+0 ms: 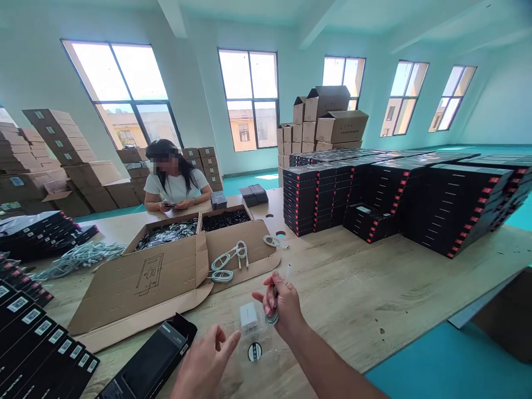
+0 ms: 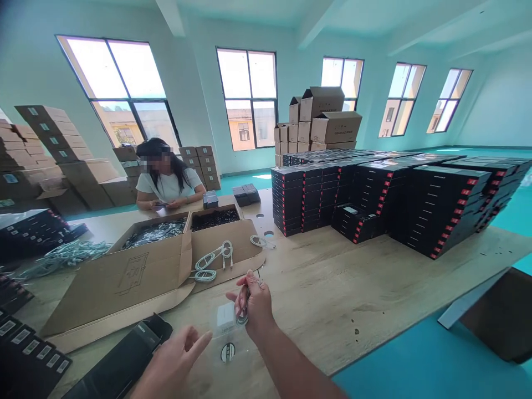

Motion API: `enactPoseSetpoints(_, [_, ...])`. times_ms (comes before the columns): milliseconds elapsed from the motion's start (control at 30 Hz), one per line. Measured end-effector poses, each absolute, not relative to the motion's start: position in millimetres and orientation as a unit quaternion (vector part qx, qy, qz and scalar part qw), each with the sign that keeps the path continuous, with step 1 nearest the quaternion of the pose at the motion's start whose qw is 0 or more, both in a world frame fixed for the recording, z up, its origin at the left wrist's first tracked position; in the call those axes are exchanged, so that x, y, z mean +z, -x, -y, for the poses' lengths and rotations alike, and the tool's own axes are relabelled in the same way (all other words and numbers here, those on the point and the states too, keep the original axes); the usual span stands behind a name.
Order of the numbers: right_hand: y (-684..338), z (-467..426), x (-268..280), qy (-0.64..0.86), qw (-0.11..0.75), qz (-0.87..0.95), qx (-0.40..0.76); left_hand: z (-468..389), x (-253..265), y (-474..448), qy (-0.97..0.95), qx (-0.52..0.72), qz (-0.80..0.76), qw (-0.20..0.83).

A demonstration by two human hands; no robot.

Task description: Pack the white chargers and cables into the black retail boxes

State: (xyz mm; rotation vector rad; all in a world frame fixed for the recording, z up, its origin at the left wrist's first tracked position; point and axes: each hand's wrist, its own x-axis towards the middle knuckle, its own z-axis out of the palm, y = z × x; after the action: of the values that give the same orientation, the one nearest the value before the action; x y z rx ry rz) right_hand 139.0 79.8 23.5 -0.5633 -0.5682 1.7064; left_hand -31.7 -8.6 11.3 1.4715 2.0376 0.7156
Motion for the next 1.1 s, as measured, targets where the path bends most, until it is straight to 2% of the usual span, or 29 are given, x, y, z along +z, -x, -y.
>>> enactPoseSetpoints(100, [-151, -83, 18, 0.268, 0.578, 0.240, 0.732, 1, 7, 27, -0.536, 0.254, -0.759, 0.268])
enactPoseSetpoints(233, [-155, -76, 6, 0.324, 0.564, 0.327, 0.686, -6, 3, 7, -0.512, 0.343, -0.727, 0.303])
enactPoseSetpoints(367, [-147, -67, -9, 0.370, 0.578, 0.453, 0.569, -9, -8, -10, -0.422, 0.457, -0.687, 0.375])
enactPoseSetpoints(467, [-135, -66, -18, 0.396, 0.588, 0.500, 0.497, -8, -19, -18, -0.321, 0.570, -0.594, 0.468])
enactPoseSetpoints(567, [-127, -70, -25, 0.405, 0.583, 0.531, 0.463, -5, -27, -18, -0.226, 0.633, -0.478, 0.565])
enactPoseSetpoints(667, [-126, -76, -26, 0.385, 0.560, 0.556, 0.479, 1, -30, -11, -0.203, 0.633, -0.430, 0.611])
enactPoseSetpoints(800, [-133, -79, -21, 0.359, 0.515, 0.599, 0.497, 3, -33, -2, -0.173, 0.643, -0.414, 0.620])
enactPoseSetpoints(1000, [-133, -71, -18, 0.356, 0.458, 0.727, 0.368, 4, -40, -3, -0.165, 0.666, -0.416, 0.597])
enactPoseSetpoints(1100, [-131, -68, -22, 0.362, 0.464, 0.731, 0.344, 5, -40, -6, -0.193, 0.665, -0.421, 0.586])
